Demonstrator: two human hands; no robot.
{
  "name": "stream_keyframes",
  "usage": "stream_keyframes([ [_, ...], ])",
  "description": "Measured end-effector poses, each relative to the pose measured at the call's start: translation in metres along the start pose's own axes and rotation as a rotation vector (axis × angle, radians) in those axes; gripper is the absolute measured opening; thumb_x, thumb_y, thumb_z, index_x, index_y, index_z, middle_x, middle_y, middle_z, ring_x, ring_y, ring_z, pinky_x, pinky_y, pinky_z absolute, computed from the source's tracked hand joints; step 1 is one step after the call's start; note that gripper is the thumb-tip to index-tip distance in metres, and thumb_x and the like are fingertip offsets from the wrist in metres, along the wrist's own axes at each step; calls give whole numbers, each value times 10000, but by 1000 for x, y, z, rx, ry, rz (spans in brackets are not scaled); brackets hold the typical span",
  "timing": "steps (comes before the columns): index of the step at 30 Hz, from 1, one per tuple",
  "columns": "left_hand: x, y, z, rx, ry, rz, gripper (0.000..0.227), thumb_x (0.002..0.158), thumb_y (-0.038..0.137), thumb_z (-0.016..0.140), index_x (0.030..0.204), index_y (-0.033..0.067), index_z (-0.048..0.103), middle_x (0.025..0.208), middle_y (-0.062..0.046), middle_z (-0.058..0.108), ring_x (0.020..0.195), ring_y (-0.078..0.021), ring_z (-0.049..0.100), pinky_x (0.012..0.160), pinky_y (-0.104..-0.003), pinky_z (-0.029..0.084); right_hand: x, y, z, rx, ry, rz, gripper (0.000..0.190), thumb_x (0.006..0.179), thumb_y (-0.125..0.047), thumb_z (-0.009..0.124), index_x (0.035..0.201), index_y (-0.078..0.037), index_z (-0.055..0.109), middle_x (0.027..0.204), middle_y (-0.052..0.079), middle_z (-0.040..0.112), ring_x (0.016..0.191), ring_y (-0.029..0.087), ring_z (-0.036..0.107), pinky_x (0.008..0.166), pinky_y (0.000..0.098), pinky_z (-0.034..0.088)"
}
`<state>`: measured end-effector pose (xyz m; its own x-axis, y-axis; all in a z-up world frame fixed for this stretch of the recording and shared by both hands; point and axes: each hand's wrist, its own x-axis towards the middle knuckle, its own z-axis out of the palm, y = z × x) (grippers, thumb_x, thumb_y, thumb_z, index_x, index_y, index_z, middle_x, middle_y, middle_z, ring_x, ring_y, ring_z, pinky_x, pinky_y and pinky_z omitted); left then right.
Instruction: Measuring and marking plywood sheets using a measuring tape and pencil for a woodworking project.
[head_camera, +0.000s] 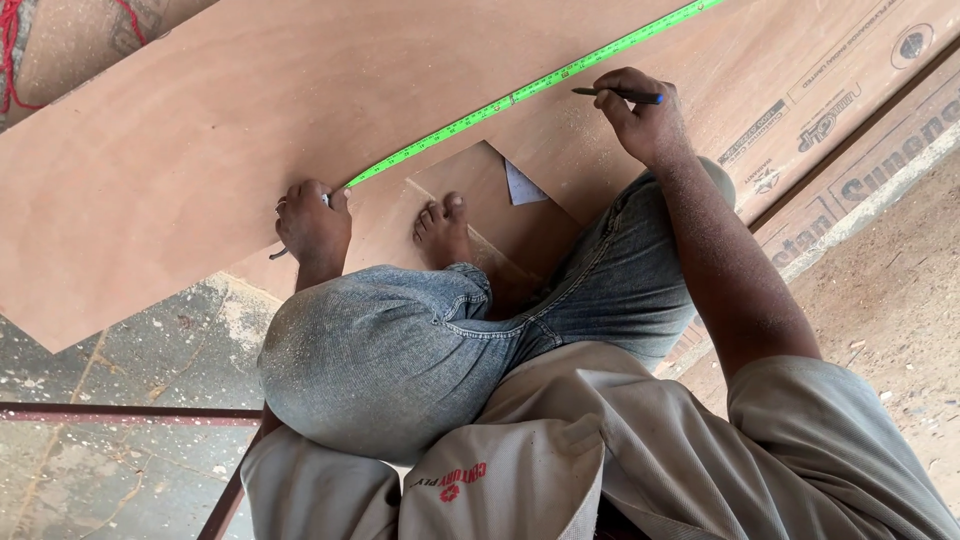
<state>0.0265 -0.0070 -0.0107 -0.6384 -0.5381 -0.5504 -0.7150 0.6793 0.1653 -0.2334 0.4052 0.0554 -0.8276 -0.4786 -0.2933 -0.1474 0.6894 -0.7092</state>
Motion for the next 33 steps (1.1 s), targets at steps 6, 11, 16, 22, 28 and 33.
stream_keyframes([
  [6, 0, 1, 0, -5, -37, -4, 331, 981, 412, 724, 1084, 105, 656, 1167, -129, 623, 1163, -333, 564, 961, -550, 453, 1, -4, 4, -91, 27, -90, 144, 1056, -121, 691, 1174, -37, 699, 1016, 107, 783, 940, 224, 780, 796, 363, 626],
  [11, 1, 0, 1, 7, -37, 10, 339, 983, 405, 717, 1105, 97, 646, 1171, -137, 610, 1177, -330, 554, 964, -558, 448, 1, 0, 5, -115, 50, -151, 134, 1066, -118, 719, 1167, -31, 712, 1010, 133, 773, 948, 243, 779, 817, 375, 633],
  [16, 0, 1, 1, 2, -49, -2, 336, 992, 411, 707, 1109, 103, 637, 1176, -130, 607, 1173, -319, 557, 946, -557, 454, 2, 4, 7, -150, 45, -181, 138, 1076, -125, 719, 1171, -26, 705, 1006, 137, 775, 942, 251, 776, 814, 388, 629],
  [22, 2, -1, 2, 20, -38, -4, 343, 982, 417, 711, 1116, 112, 632, 1173, -124, 607, 1163, -312, 556, 935, -548, 457, 3, 5, 5, -146, 6, -135, 95, 1039, -79, 684, 1100, -8, 697, 972, 134, 775, 916, 249, 779, 816, 398, 628],
  [28, 2, -1, 2, 5, -53, -33, 340, 975, 421, 713, 1118, 121, 638, 1164, -116, 611, 1146, -303, 563, 933, -534, 456, -3, 11, -1, -21, 149, -124, 120, 1066, 7, 605, 1131, 5, 706, 1058, 132, 789, 1052, 246, 793, 941, 373, 649],
  [33, 4, -2, 6, -4, 1, -31, 339, 941, 414, 751, 1064, 113, 657, 1154, -96, 631, 1113, -300, 595, 897, -512, 477, -12, -14, -2, 80, 86, -42, 109, 1056, -10, 643, 1148, 18, 696, 1055, 149, 774, 1034, 232, 781, 880, 355, 636],
])
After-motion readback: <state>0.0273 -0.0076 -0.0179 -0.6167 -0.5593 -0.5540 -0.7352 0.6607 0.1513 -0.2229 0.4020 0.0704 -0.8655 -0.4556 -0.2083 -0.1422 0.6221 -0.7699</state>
